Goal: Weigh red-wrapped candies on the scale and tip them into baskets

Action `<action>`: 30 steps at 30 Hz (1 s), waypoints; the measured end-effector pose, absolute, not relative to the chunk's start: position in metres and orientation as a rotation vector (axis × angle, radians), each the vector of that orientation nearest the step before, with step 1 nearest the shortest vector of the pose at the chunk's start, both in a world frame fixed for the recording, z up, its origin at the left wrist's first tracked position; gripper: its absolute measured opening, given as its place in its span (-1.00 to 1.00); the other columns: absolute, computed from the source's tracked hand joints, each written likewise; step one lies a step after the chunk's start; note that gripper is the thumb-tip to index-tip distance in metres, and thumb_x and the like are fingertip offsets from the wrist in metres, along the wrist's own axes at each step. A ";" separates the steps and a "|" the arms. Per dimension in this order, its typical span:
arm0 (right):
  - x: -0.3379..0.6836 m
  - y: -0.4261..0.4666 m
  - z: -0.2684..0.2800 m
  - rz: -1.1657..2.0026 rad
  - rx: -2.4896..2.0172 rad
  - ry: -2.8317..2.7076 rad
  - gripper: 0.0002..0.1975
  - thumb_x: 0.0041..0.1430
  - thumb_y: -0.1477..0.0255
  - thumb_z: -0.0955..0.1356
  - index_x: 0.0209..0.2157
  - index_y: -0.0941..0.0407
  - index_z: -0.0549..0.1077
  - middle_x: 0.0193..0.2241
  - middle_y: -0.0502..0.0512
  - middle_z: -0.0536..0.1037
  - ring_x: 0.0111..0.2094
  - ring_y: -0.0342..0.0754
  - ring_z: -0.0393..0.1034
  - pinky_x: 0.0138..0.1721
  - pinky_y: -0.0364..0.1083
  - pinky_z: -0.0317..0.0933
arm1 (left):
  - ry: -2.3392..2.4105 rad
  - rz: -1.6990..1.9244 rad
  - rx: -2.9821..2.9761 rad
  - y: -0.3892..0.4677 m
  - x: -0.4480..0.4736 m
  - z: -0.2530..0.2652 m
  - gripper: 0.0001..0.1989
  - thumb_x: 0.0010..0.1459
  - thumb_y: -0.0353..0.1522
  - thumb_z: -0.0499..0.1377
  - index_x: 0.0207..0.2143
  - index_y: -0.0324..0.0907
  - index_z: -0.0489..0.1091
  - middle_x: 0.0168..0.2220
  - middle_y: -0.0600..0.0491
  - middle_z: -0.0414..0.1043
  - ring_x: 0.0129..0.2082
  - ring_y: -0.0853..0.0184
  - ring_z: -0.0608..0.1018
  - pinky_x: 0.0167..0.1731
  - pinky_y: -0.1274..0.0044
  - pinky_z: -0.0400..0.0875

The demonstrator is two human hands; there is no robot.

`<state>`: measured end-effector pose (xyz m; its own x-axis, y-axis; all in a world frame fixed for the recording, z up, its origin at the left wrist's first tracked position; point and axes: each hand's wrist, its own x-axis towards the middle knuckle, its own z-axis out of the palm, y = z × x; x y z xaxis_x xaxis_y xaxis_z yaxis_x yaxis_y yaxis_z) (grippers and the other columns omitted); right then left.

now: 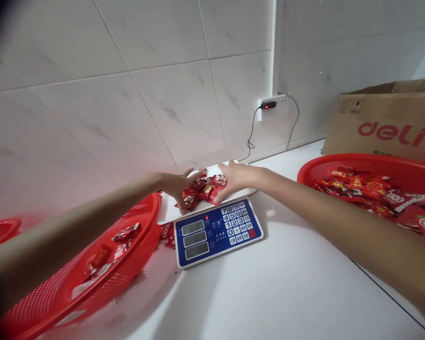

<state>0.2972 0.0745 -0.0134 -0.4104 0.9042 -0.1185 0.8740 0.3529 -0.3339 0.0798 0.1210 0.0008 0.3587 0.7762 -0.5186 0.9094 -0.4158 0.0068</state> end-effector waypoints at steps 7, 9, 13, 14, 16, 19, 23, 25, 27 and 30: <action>0.251 0.121 -0.030 0.843 -1.883 -2.490 0.40 -0.30 -0.01 0.60 0.45 0.09 -0.15 0.39 0.45 -0.12 0.05 0.31 0.39 -0.09 0.13 0.44 | 1.604 -0.450 2.023 0.163 0.081 -0.009 0.64 -0.63 -0.40 0.54 0.43 0.08 -0.41 0.44 -0.43 -0.44 -0.18 -0.10 0.62 -0.41 0.31 0.59; 0.247 0.128 -0.032 0.824 -1.877 -2.512 0.40 -0.31 0.06 0.62 0.45 0.07 -0.15 0.40 0.40 -0.19 0.18 0.39 0.26 0.10 0.20 0.32 | 1.619 -0.379 1.989 0.175 0.086 -0.012 0.55 -0.66 -0.43 0.53 0.43 0.02 -0.16 0.39 -0.46 -0.07 -0.25 -0.08 0.62 -0.49 0.32 0.57; 0.246 0.136 -0.040 0.805 -1.806 -2.531 0.26 -0.27 0.12 0.61 0.40 0.16 0.04 0.35 0.41 -0.06 0.20 0.35 0.23 0.21 0.13 0.21 | 1.601 -0.326 1.982 0.184 0.091 -0.019 0.34 -0.78 -0.51 0.51 0.27 -0.13 0.29 0.02 -0.33 0.45 -0.37 -0.07 0.59 -0.54 0.26 0.54; 0.247 0.136 -0.043 0.799 -1.776 -2.517 0.21 -0.26 0.14 0.61 0.37 0.18 0.08 0.31 0.42 -0.01 0.15 0.31 0.29 0.18 0.11 0.23 | 1.588 -0.308 1.994 0.182 0.091 -0.021 0.28 -0.80 -0.53 0.50 0.21 -0.13 0.36 -0.04 -0.27 0.48 -0.39 -0.05 0.58 -0.53 0.27 0.54; 0.250 0.134 -0.049 0.807 -1.676 -2.478 0.09 -0.24 0.19 0.60 0.31 0.17 0.17 0.23 0.38 0.11 0.03 0.22 0.37 0.12 0.09 0.27 | 1.564 -0.243 2.030 0.175 0.088 -0.023 0.14 -0.81 -0.53 0.50 0.06 -0.09 0.46 -0.12 -0.13 0.47 -0.38 0.03 0.56 -0.47 0.32 0.53; 0.252 0.126 -0.056 0.891 -1.512 -2.406 -0.11 -0.23 0.27 0.59 0.17 0.12 0.30 0.09 0.28 0.24 -0.07 0.13 0.38 0.04 0.07 0.31 | 1.573 -0.116 2.065 0.159 0.081 -0.026 -0.08 -0.75 -0.44 0.52 -0.11 -0.04 0.47 -0.21 0.03 0.42 -0.31 0.13 0.51 -0.41 0.43 0.47; 0.249 0.117 -0.061 1.014 -1.457 -2.174 -0.17 -0.27 0.44 0.56 0.11 0.18 0.30 0.06 0.30 0.31 -0.01 0.18 0.34 0.01 0.09 0.32 | 1.612 0.036 2.017 0.141 0.075 -0.036 -0.37 -0.51 -0.34 0.48 -0.25 -0.09 0.40 -0.37 0.10 0.39 -0.34 0.16 0.48 -0.47 0.47 0.39; 0.247 0.115 -0.063 1.049 -1.436 -2.090 -0.17 -0.25 0.50 0.53 0.13 0.19 0.26 0.08 0.31 0.33 0.01 0.17 0.35 0.01 0.09 0.33 | 1.604 0.133 1.978 0.135 0.074 -0.041 -0.48 -0.41 -0.35 0.43 -0.30 -0.09 0.35 -0.44 0.12 0.38 -0.37 0.18 0.48 -0.49 0.49 0.36; 0.248 0.113 -0.063 1.109 -1.386 -2.040 -0.15 -0.22 0.50 0.52 0.16 0.18 0.22 0.08 0.28 0.38 0.01 0.13 0.38 0.03 0.05 0.34 | 1.568 0.233 1.924 0.132 0.074 -0.044 -0.51 -0.37 -0.39 0.39 -0.30 -0.10 0.32 -0.47 0.13 0.37 -0.40 0.21 0.48 -0.49 0.48 0.35; 0.250 0.109 -0.060 1.295 -1.269 -1.953 -0.10 -0.19 0.44 0.56 0.20 0.18 0.17 0.05 0.21 0.46 0.01 0.03 0.43 0.03 -0.06 0.38 | 1.458 0.335 1.812 0.132 0.073 -0.043 -0.49 -0.33 -0.44 0.34 -0.23 -0.13 0.31 -0.46 0.12 0.39 -0.43 0.24 0.49 -0.48 0.46 0.40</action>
